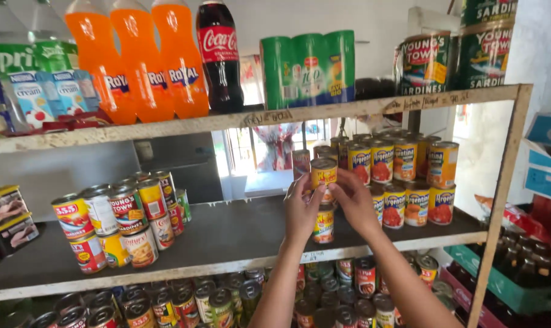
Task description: Organizing and stocking canned goods onto shelves in a grocery store.
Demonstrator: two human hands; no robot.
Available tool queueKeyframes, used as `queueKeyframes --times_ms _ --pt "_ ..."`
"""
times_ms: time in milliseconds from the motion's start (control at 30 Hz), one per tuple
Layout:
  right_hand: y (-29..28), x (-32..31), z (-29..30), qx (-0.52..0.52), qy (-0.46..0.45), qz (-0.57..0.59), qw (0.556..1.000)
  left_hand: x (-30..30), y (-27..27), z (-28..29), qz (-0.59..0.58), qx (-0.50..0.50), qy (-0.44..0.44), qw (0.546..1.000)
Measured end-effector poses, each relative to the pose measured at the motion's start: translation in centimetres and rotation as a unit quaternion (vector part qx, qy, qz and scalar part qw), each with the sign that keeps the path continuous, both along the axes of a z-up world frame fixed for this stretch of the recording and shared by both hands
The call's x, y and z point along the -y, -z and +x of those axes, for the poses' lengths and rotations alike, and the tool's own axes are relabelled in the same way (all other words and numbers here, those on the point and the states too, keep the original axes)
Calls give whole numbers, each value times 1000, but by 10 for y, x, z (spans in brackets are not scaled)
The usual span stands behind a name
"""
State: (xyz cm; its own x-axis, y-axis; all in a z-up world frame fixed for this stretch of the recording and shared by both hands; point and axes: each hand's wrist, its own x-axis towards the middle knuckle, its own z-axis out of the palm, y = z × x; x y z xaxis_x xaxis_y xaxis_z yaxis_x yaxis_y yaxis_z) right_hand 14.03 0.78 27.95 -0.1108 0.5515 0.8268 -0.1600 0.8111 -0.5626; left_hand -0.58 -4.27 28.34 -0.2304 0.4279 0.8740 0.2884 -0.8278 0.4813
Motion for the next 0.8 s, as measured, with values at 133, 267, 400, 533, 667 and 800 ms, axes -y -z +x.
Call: queueKeyframes --times_ms 133,267,400,533,667,800 --pt "25 -15 -9 4 30 -17 999 -29 27 -15 -10 -6 0 1000" --pt "53 -28 -15 -2 -12 -89 996 -24 38 -20 -91 -48 -3 995" --pt "53 -19 -12 -20 -77 -151 985 -32 47 -23 -108 12 140 984" --pt "49 -10 -10 10 -42 -144 989 -30 46 -22 -108 41 213 970" --pt "53 -13 -10 -4 -59 -119 991 -29 46 -23 -104 9 168 980" --pt "54 -10 -7 12 -33 -135 990 -21 42 -26 -122 10 156 980"
